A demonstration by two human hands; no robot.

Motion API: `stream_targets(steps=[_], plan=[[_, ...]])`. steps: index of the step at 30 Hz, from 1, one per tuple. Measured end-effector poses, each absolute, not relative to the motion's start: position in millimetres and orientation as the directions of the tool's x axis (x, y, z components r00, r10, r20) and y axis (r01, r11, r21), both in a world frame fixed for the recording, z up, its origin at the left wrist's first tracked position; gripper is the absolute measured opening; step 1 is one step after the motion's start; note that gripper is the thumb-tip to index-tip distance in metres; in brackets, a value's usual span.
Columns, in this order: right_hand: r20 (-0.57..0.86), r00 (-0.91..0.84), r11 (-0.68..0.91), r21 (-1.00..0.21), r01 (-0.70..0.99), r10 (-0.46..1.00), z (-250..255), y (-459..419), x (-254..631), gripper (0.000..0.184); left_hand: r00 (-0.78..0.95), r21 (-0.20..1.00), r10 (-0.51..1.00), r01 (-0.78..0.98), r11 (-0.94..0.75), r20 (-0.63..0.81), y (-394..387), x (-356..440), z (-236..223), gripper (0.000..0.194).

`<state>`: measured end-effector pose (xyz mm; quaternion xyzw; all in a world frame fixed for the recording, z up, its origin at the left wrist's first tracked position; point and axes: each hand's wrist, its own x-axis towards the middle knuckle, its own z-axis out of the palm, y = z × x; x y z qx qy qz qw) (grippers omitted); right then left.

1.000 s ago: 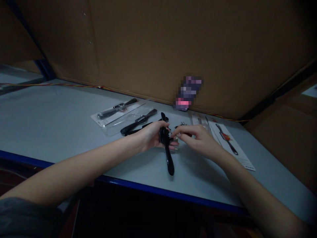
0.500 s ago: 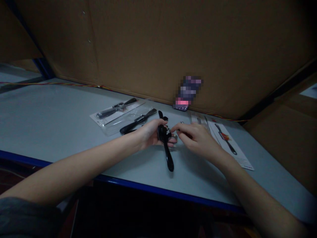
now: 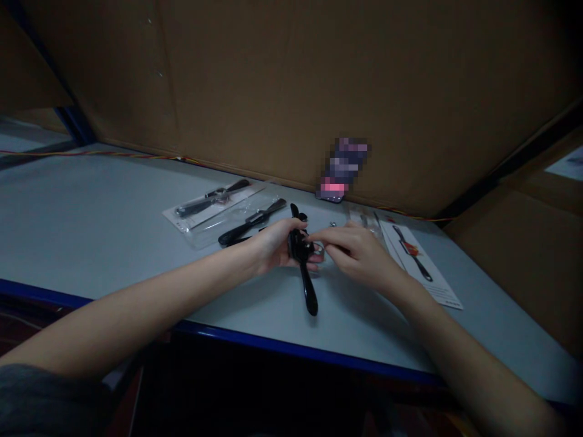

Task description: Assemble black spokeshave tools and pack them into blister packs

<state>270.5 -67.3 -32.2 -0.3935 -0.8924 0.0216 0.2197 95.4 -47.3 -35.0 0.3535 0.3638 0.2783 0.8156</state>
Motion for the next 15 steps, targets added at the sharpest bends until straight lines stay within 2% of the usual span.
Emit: stream_targets(steps=[7, 11, 15], plan=[[0.361, -0.469, 0.550, -0.163, 0.819, 0.806, -30.7, -70.8, 268.1, 0.026, 0.592, 0.757, 0.695, -0.207, 0.619, -0.407, -44.5, 95.7, -38.2, 0.022], [0.334, -0.440, 0.522, -0.214, 0.826, 0.834, -31.4, -71.5, 267.6, 0.022, 0.575, 0.765, 0.705, -0.200, 0.612, -0.414, -46.4, 95.9, -35.4, 0.019], [0.320, -0.503, 0.590, -0.301, 0.749, 0.803, -30.9, -72.9, 265.5, 0.026, 0.560, 0.778, 0.729, -0.218, 0.589, -0.394, -47.9, 95.3, -34.1, 0.017]])
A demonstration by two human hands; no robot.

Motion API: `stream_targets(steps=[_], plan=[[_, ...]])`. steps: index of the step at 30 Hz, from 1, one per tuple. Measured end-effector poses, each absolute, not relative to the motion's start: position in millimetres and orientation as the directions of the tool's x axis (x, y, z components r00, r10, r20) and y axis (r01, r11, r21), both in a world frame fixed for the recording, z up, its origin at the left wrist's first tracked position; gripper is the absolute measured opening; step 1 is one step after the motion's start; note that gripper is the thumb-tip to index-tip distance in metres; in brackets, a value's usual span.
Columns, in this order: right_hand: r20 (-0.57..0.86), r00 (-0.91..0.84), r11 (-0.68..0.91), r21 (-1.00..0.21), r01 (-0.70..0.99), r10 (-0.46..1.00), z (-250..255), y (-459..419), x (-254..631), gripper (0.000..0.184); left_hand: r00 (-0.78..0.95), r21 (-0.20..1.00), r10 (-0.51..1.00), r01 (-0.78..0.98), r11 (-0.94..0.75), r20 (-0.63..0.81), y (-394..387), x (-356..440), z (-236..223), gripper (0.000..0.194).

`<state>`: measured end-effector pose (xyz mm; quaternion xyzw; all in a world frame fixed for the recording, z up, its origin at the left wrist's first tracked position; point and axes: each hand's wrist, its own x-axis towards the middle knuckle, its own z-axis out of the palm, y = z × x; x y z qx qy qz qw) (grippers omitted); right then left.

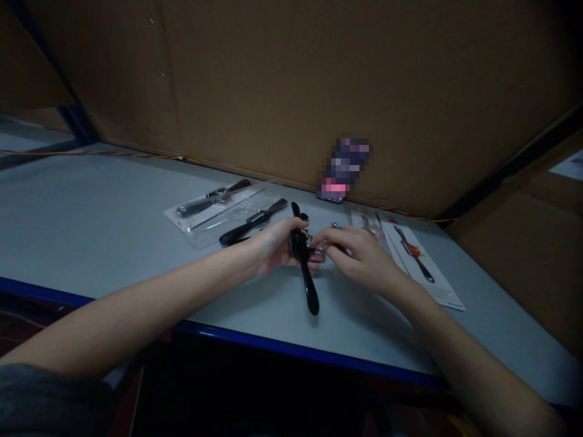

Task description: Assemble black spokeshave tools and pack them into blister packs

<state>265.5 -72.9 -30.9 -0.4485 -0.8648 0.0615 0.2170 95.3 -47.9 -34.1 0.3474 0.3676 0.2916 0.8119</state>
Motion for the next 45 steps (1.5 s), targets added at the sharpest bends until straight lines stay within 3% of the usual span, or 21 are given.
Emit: stream_targets(steps=[5, 10, 16, 25, 31, 38, 45], plan=[[0.331, -0.535, 0.620, -0.258, 0.741, 0.778, -31.0, -71.4, 266.5, 0.033, 0.596, 0.776, 0.707, -0.209, 0.595, -0.381, -46.9, 94.9, -37.0, 0.023], [0.353, -0.501, 0.582, -0.175, 0.794, 0.790, -29.9, -69.5, 269.8, 0.026, 0.597, 0.775, 0.703, -0.203, 0.598, -0.385, -44.9, 95.0, -38.3, 0.023], [0.325, -0.625, 0.703, -0.260, 0.662, 0.709, -31.6, -69.8, 267.8, 0.032, 0.600, 0.767, 0.707, -0.229, 0.600, -0.374, -45.3, 94.9, -38.9, 0.022], [0.329, -0.505, 0.577, -0.173, 0.798, 0.798, -29.7, -70.0, 268.8, 0.026, 0.606, 0.779, 0.697, -0.194, 0.596, -0.382, -48.9, 94.1, -35.2, 0.023], [0.322, -0.575, 0.656, -0.276, 0.703, 0.752, -28.8, -74.4, 264.8, 0.031, 0.587, 0.779, 0.719, -0.223, 0.586, -0.373, -47.7, 94.4, -37.7, 0.021], [0.354, -0.539, 0.620, -0.173, 0.765, 0.764, -30.2, -68.2, 271.9, 0.030, 0.638, 0.771, 0.679, -0.203, 0.604, -0.364, -49.9, 94.9, -36.9, 0.026], [0.346, -0.589, 0.679, -0.266, 0.684, 0.730, -27.5, -74.8, 266.6, 0.028, 0.576, 0.769, 0.722, -0.234, 0.595, -0.383, -51.9, 94.4, -33.3, 0.016]])
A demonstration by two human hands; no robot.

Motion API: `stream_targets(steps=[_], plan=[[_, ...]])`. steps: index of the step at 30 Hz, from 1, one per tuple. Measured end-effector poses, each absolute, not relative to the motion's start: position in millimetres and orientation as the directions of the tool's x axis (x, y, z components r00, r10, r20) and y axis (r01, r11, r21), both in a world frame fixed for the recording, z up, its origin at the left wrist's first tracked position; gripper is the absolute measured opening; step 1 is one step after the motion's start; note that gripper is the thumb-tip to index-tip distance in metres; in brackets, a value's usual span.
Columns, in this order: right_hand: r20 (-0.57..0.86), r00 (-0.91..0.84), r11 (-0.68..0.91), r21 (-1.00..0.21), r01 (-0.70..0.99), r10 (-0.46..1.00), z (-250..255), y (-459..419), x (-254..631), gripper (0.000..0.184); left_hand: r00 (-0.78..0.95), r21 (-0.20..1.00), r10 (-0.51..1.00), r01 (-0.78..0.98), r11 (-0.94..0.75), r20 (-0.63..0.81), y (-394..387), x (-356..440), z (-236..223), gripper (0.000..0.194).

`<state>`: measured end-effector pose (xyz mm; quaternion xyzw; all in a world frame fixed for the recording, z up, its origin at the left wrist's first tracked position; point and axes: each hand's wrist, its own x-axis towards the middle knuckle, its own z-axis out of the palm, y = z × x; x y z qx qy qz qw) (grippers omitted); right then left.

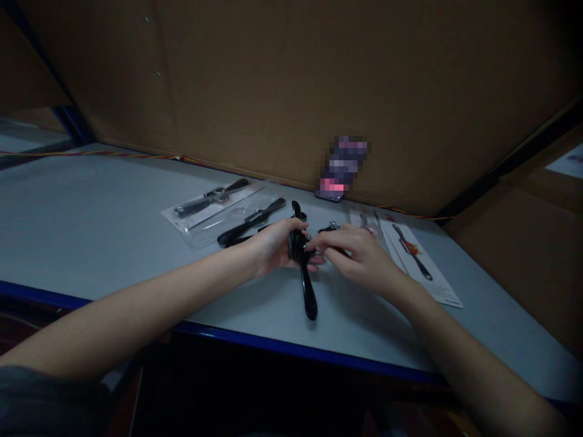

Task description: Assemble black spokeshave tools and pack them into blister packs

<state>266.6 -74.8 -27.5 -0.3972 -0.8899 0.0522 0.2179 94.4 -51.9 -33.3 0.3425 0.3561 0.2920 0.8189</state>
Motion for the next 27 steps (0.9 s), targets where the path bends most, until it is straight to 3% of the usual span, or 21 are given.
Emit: stream_targets(steps=[5, 12, 17, 21, 27], plan=[[0.347, -0.568, 0.657, -0.240, 0.715, 0.746, -28.2, -72.3, 268.5, 0.032, 0.593, 0.765, 0.700, -0.207, 0.609, -0.397, -51.2, 94.7, -32.6, 0.021], [0.346, -0.510, 0.581, -0.137, 0.803, 0.787, -26.5, -74.7, 267.5, 0.018, 0.599, 0.762, 0.705, -0.231, 0.606, -0.379, -47.0, 92.9, -36.0, 0.022], [0.306, -0.578, 0.645, -0.210, 0.734, 0.757, -25.5, -79.0, 263.3, 0.012, 0.547, 0.773, 0.752, -0.271, 0.574, -0.367, -47.9, 93.7, -34.0, 0.014], [0.326, -0.601, 0.678, -0.229, 0.699, 0.730, -27.0, -75.8, 265.5, 0.020, 0.570, 0.785, 0.736, -0.237, 0.573, -0.365, -49.9, 94.6, -33.0, 0.018], [0.318, -0.591, 0.651, -0.126, 0.749, 0.741, -28.5, -69.5, 270.0, 0.017, 0.606, 0.787, 0.714, -0.223, 0.575, -0.350, -49.8, 93.6, -34.4, 0.019]])
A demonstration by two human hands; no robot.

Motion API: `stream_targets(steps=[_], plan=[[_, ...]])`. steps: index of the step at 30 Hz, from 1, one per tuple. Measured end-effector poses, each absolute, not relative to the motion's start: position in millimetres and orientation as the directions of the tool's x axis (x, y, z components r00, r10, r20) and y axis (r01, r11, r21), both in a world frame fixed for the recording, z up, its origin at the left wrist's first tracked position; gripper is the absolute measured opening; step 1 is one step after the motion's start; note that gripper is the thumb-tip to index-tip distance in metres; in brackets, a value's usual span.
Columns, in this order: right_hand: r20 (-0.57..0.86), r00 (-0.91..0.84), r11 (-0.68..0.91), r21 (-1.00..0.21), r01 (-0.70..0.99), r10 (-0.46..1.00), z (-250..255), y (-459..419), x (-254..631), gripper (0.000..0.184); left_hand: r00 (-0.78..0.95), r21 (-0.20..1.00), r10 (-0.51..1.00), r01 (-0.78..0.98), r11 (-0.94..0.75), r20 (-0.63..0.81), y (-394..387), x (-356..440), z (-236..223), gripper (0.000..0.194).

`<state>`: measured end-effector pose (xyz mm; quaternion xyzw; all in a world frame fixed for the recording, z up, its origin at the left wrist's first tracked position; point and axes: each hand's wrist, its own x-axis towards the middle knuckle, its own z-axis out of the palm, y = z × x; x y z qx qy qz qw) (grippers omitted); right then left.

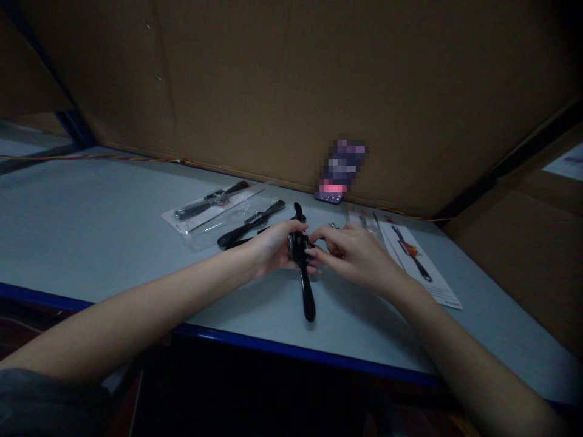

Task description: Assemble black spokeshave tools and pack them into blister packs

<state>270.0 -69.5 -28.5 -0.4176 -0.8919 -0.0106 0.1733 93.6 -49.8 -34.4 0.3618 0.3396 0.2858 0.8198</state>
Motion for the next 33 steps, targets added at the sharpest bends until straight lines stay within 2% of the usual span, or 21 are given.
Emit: stream_targets(steps=[5, 9, 12, 16, 17, 21, 25, 30, 33], plan=[[0.324, -0.573, 0.618, -0.049, 0.784, 0.753, -29.9, -72.5, 262.8, 0.021, 0.579, 0.802, 0.736, -0.220, 0.555, -0.350, -53.7, 95.6, -31.6, 0.021], [0.335, -0.441, 0.494, -0.088, 0.865, 0.833, -33.6, -76.5, 255.3, 0.026, 0.552, 0.823, 0.773, -0.248, 0.512, -0.314, -60.2, 100.6, -30.2, 0.018], [0.314, -0.314, 0.387, -0.206, 0.899, 0.896, -36.8, -77.5, 253.0, 0.026, 0.562, 0.825, 0.789, -0.302, 0.477, -0.249, -64.4, 104.5, -32.0, 0.015], [0.267, -0.172, 0.281, -0.455, 0.845, 0.948, -37.3, -74.9, 254.7, 0.032, 0.530, 0.865, 0.842, -0.370, 0.339, -0.103, -67.1, 107.6, -34.4, 0.007], [0.270, -0.164, 0.286, -0.509, 0.812, 0.949, -36.1, -73.7, 256.0, 0.033, 0.518, 0.875, 0.852, -0.374, 0.306, -0.076, -67.1, 107.6, -34.3, 0.004], [0.245, -0.189, 0.309, -0.730, 0.610, 0.951, -28.1, -69.1, 262.9, 0.038, 0.490, 0.899, 0.872, -0.374, 0.227, -0.017, -65.9, 105.1, -31.4, 0.023], [0.229, -0.076, 0.241, -0.908, 0.343, 0.970, -22.6, -64.3, 269.7, 0.035, 0.477, 0.877, 0.878, -0.436, 0.203, 0.034, -62.4, 100.5, -26.3, 0.024], [0.138, -0.122, 0.135, -0.990, -0.038, 0.983, -24.3, -56.5, 276.8, 0.033, 0.565, 0.870, 0.824, -0.429, 0.242, 0.049, -49.4, 89.8, -20.6, 0.025], [0.079, -0.183, 0.048, -0.985, -0.166, 0.980, -25.9, -52.6, 280.7, 0.031, 0.705, 0.866, 0.709, -0.355, 0.352, 0.001, -42.1, 85.3, -23.5, 0.029]])
